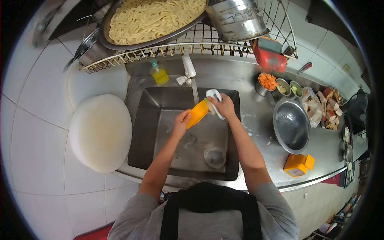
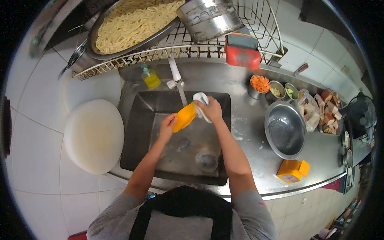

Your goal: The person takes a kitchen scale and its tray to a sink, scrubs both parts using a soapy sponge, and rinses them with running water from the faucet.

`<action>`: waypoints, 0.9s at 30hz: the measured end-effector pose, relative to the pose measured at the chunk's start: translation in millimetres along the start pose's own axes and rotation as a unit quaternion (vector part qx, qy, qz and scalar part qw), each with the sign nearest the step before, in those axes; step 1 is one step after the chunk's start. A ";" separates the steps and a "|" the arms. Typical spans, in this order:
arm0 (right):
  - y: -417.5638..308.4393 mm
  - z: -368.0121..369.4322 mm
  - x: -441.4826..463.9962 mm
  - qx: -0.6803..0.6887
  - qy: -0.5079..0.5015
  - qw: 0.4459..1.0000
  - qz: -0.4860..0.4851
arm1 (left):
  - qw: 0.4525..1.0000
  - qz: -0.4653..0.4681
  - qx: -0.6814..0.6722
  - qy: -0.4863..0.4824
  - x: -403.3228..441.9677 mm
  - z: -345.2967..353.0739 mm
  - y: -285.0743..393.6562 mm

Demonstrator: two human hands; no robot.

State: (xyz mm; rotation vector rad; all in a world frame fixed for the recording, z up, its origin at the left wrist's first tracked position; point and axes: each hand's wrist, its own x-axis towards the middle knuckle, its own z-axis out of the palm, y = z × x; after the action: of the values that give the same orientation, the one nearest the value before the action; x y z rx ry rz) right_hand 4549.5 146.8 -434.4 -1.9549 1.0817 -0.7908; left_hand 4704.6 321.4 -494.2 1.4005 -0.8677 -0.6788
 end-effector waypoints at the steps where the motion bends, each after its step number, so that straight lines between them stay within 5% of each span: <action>1: 1.3 -0.2 0.5 -0.001 -0.027 1.000 -0.009 | 1.000 -0.006 -0.006 0.009 6.8 0.5 -1.0; 6: -49.9 5.8 -45.2 -0.129 -0.067 0.979 -0.142 | 0.994 -0.085 -0.072 0.025 20.6 3.4 2.9; 8: -36.9 -17.6 -27.1 -0.109 -0.068 0.988 -0.082 | 0.992 -0.078 -0.099 0.023 13.0 -1.1 18.9; 12: -12.9 -16.1 -18.9 0.017 -0.097 0.978 -0.185 | 0.995 -0.046 -0.061 -0.057 33.9 -2.8 19.0; 14: -45.8 -6.3 -28.7 -0.045 -0.069 0.969 -0.233 | 0.992 -0.059 -0.110 -0.022 35.2 15.8 18.6; 19: 8.2 -28.1 -6.9 0.050 -0.179 0.968 -0.169 | 0.967 -0.068 -0.244 0.009 30.2 -9.1 46.4; 24: -33.1 -3.7 -14.9 0.007 -0.128 0.958 -0.256 | 0.974 -0.075 -0.211 0.045 30.4 18.1 32.8; 27: -27.3 -13.7 -3.5 0.040 -0.182 0.968 -0.165 | 0.956 -0.076 -0.278 0.060 25.9 8.6 46.9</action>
State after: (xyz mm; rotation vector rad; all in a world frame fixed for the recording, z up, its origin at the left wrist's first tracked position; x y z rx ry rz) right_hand 4548.4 155.4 -404.9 -2.1332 0.5069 -0.6001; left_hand 4707.0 298.7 -444.9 0.9888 -0.4238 -0.8654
